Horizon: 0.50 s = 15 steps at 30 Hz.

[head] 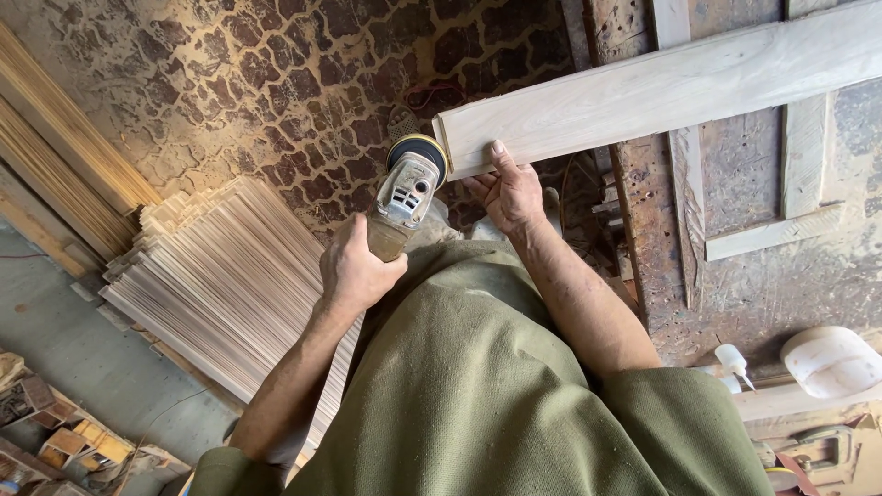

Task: The recorder is sanding a wooden plank using a handheld power tool and filling cracks with glue and sawdust.

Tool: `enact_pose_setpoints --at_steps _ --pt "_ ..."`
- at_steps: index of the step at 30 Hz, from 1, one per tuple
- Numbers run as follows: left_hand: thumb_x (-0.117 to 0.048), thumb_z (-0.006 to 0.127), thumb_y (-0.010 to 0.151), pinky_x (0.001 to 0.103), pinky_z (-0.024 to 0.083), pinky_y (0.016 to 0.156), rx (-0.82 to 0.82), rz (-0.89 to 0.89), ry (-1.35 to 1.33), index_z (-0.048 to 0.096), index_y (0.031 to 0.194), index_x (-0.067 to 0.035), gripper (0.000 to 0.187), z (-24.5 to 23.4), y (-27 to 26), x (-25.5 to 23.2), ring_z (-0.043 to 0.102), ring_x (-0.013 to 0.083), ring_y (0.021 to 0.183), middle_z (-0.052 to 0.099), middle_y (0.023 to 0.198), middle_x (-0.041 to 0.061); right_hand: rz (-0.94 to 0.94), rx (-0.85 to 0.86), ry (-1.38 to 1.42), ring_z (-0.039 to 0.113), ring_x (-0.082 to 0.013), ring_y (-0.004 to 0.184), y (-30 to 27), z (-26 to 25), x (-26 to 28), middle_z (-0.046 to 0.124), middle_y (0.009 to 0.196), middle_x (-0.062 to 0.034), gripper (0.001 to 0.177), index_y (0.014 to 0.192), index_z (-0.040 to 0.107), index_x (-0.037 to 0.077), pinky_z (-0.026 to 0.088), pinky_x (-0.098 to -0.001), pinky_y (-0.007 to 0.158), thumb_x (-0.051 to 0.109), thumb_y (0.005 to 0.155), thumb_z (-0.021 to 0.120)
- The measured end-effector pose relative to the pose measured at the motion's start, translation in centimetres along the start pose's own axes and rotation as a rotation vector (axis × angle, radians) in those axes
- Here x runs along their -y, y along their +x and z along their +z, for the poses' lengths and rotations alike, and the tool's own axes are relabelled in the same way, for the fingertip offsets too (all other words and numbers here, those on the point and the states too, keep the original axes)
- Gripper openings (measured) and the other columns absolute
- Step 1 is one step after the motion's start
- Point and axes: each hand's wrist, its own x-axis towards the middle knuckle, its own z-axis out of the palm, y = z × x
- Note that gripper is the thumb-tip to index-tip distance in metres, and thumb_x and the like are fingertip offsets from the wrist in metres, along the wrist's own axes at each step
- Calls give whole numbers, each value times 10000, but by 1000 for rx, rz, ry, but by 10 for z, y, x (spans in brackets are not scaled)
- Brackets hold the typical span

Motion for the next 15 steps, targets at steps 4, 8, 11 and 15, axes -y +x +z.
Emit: enact_pose_setpoints --at_steps 4,8,11,15 --pt "-290 853 700 489 569 836 -17 27 4 531 1280 87 763 0 -2 0 683 356 1017 647 1122 246 -3 12 3 695 -285 1083 3 0 -1 643 1223 -150 512 1338 511 53 621 -444 898 333 953 701" --pt "-304 824 740 459 590 831 44 -35 -37 547 1248 61 685 0 -1 -5 697 317 1018 658 1127 213 2 2 -7 691 -286 1083 0 4 2 631 1234 -165 534 1356 488 45 620 -443 903 334 960 700" --pt "-303 838 719 466 586 838 56 -71 -22 525 1281 88 753 2 2 -2 688 328 1021 649 1148 230 6 -22 -27 694 -284 1089 -1 7 5 624 1244 -176 551 1361 474 40 620 -440 911 339 953 692" --pt "-310 858 707 486 572 836 14 -37 48 512 1304 112 808 0 1 3 677 352 1014 649 1114 247 6 -1 -22 685 -294 1113 1 3 2 619 1253 -188 556 1355 479 24 615 -452 937 336 950 696"
